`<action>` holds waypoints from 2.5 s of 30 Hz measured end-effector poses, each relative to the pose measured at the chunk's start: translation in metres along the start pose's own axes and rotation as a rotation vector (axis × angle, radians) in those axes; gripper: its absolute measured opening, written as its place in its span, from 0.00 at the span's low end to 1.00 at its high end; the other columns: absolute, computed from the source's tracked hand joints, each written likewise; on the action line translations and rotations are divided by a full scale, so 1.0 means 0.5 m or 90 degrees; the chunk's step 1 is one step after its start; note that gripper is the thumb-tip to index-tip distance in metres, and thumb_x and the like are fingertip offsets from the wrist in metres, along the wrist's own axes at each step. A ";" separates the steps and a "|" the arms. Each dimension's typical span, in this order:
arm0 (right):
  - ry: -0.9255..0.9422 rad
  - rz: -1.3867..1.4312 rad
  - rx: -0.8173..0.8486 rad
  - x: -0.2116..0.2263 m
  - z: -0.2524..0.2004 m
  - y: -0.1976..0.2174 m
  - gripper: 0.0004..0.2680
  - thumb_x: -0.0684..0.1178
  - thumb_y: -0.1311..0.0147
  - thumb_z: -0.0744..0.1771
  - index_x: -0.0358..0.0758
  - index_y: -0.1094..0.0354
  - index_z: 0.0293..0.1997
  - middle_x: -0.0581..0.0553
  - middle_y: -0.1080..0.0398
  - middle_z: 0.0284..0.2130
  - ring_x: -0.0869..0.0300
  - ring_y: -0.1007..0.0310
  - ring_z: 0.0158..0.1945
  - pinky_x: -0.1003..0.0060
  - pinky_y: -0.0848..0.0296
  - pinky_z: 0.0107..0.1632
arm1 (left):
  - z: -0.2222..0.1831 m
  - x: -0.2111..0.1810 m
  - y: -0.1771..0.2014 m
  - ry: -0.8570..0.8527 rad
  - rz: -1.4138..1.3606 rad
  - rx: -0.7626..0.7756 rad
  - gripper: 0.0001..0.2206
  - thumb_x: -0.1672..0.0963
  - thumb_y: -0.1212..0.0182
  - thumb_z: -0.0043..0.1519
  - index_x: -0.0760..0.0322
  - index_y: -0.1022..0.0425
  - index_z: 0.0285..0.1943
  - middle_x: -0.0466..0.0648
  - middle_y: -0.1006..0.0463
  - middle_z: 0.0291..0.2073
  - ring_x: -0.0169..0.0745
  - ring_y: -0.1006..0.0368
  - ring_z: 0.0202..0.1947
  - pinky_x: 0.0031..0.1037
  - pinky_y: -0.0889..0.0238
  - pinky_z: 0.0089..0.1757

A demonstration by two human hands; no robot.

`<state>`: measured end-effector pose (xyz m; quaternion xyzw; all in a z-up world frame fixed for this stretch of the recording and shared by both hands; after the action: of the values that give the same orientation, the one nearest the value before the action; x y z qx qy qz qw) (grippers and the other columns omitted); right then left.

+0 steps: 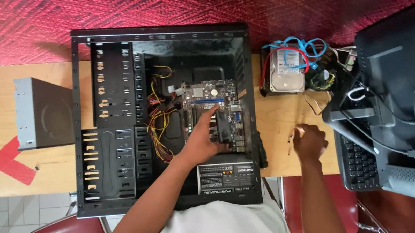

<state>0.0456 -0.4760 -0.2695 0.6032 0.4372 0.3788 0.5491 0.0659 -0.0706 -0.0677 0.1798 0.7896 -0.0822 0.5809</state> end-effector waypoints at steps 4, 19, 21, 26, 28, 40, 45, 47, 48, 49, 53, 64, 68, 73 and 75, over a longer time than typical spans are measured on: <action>0.017 0.005 -0.055 0.009 -0.001 -0.005 0.06 0.54 0.44 0.67 0.58 0.23 0.46 0.47 0.29 0.38 0.44 0.27 0.46 0.49 0.27 0.44 | 0.003 0.020 0.009 0.014 0.000 -0.011 0.48 0.65 0.27 0.51 0.67 0.56 0.80 0.71 0.50 0.73 0.83 0.45 0.69 0.67 0.41 0.62; -0.079 0.975 0.029 0.282 -0.129 0.320 0.07 0.40 0.41 0.68 0.32 0.28 0.51 0.44 0.28 0.37 0.61 0.25 0.37 0.68 0.21 0.41 | -0.016 -0.038 0.010 -0.080 0.078 0.002 0.47 0.68 0.35 0.49 0.63 0.56 0.80 0.68 0.50 0.72 0.85 0.50 0.70 0.72 0.42 0.61; -0.057 1.007 0.033 0.287 -0.131 0.316 0.07 0.40 0.39 0.68 0.32 0.28 0.50 0.43 0.29 0.35 0.60 0.25 0.36 0.69 0.21 0.39 | -0.022 -0.024 0.008 -0.073 0.025 0.006 0.47 0.67 0.35 0.49 0.65 0.57 0.80 0.69 0.51 0.73 0.87 0.52 0.70 0.73 0.44 0.62; 0.022 1.074 0.060 0.345 -0.166 0.376 0.08 0.40 0.37 0.67 0.27 0.29 0.47 0.38 0.28 0.31 0.55 0.22 0.31 0.65 0.20 0.32 | 0.002 0.052 0.016 -0.193 -0.197 0.002 0.51 0.66 0.32 0.45 0.63 0.60 0.78 0.68 0.44 0.67 0.84 0.44 0.67 0.71 0.34 0.55; 0.018 1.062 0.064 0.380 -0.194 0.414 0.08 0.38 0.37 0.66 0.25 0.27 0.46 0.36 0.26 0.31 0.55 0.21 0.30 0.66 0.19 0.29 | 0.004 0.045 0.025 -0.206 -0.209 -0.003 0.50 0.67 0.35 0.45 0.64 0.62 0.79 0.69 0.40 0.63 0.79 0.37 0.62 0.66 0.31 0.53; 0.089 0.855 -0.005 0.389 -0.195 0.397 0.07 0.39 0.40 0.68 0.32 0.23 0.50 0.36 0.22 0.36 0.56 0.19 0.34 0.66 0.18 0.32 | 0.009 0.043 0.011 -0.221 -0.251 0.064 0.49 0.67 0.39 0.44 0.60 0.55 0.79 0.69 0.34 0.59 0.78 0.31 0.56 0.64 0.30 0.44; 0.080 0.861 -0.040 0.395 -0.201 0.400 0.06 0.39 0.40 0.68 0.32 0.23 0.48 0.35 0.22 0.36 0.56 0.19 0.32 0.67 0.20 0.31 | 0.013 0.051 0.011 -0.215 -0.234 0.053 0.49 0.67 0.39 0.43 0.59 0.54 0.79 0.70 0.34 0.60 0.81 0.32 0.57 0.65 0.31 0.45; 0.073 0.857 -0.051 0.399 -0.203 0.409 0.06 0.39 0.40 0.68 0.32 0.24 0.48 0.34 0.22 0.36 0.56 0.19 0.32 0.66 0.20 0.30 | 0.008 0.042 0.011 -0.219 -0.230 0.052 0.48 0.67 0.39 0.44 0.58 0.54 0.79 0.70 0.34 0.60 0.83 0.33 0.58 0.69 0.32 0.43; 0.068 0.865 -0.060 0.399 -0.205 0.414 0.06 0.40 0.41 0.68 0.31 0.25 0.49 0.35 0.22 0.37 0.57 0.20 0.31 0.67 0.21 0.31 | 0.006 0.042 0.011 -0.195 -0.214 0.039 0.49 0.67 0.37 0.43 0.60 0.53 0.79 0.71 0.36 0.61 0.82 0.34 0.59 0.67 0.33 0.48; 0.064 0.873 -0.069 0.400 -0.207 0.418 0.07 0.42 0.42 0.69 0.31 0.26 0.50 0.35 0.21 0.37 0.58 0.21 0.31 0.68 0.21 0.32 | 0.004 0.043 0.012 -0.171 -0.197 0.027 0.50 0.68 0.36 0.42 0.62 0.53 0.79 0.72 0.37 0.62 0.82 0.35 0.60 0.66 0.34 0.52; 0.063 0.872 -0.069 0.401 -0.208 0.417 0.06 0.43 0.45 0.71 0.30 0.28 0.50 0.36 0.21 0.38 0.59 0.21 0.31 0.67 0.22 0.32 | 0.000 0.033 0.015 -0.127 -0.160 -0.003 0.51 0.66 0.28 0.44 0.61 0.52 0.79 0.68 0.38 0.64 0.75 0.36 0.64 0.62 0.37 0.56; 0.037 0.875 -0.048 0.398 -0.204 0.399 0.05 0.42 0.47 0.71 0.33 0.31 0.51 0.37 0.22 0.41 0.62 0.24 0.31 0.69 0.25 0.33 | 0.011 0.038 0.025 -0.123 0.082 -0.033 0.47 0.60 0.26 0.47 0.63 0.48 0.78 0.66 0.39 0.68 0.78 0.45 0.69 0.70 0.52 0.63; 0.020 0.892 -0.047 0.394 -0.199 0.390 0.05 0.42 0.44 0.70 0.34 0.29 0.50 0.37 0.22 0.41 0.62 0.23 0.30 0.71 0.25 0.30 | 0.022 0.062 0.010 -0.151 0.261 -0.048 0.46 0.56 0.27 0.44 0.54 0.44 0.78 0.54 0.39 0.66 0.65 0.41 0.67 0.60 0.44 0.60; -0.151 1.034 0.002 0.385 -0.196 0.379 0.06 0.41 0.43 0.68 0.37 0.29 0.49 0.40 0.22 0.39 0.66 0.26 0.27 0.80 0.27 0.28 | 0.021 0.029 -0.006 -0.141 0.350 -0.034 0.43 0.55 0.30 0.47 0.57 0.42 0.77 0.57 0.40 0.68 0.72 0.42 0.66 0.60 0.42 0.56; -0.193 1.079 0.014 0.349 -0.173 0.325 0.06 0.39 0.43 0.67 0.36 0.28 0.48 0.39 0.22 0.39 0.64 0.25 0.28 0.77 0.25 0.28 | 0.045 0.036 -0.019 -0.139 0.329 -0.055 0.44 0.58 0.30 0.45 0.59 0.43 0.76 0.58 0.38 0.66 0.72 0.37 0.63 0.59 0.38 0.55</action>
<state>0.0403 -0.2852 -0.1027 0.7754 -0.2352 0.5719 0.1280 0.0775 -0.0837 -0.0924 0.3402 0.6531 0.0835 0.6714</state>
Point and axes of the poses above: each hand's wrist, its own z-axis towards the middle knuckle, its own y-axis out of the back of the hand, x = y × z, the point moved 7 cm from there along z, towards the middle knuckle
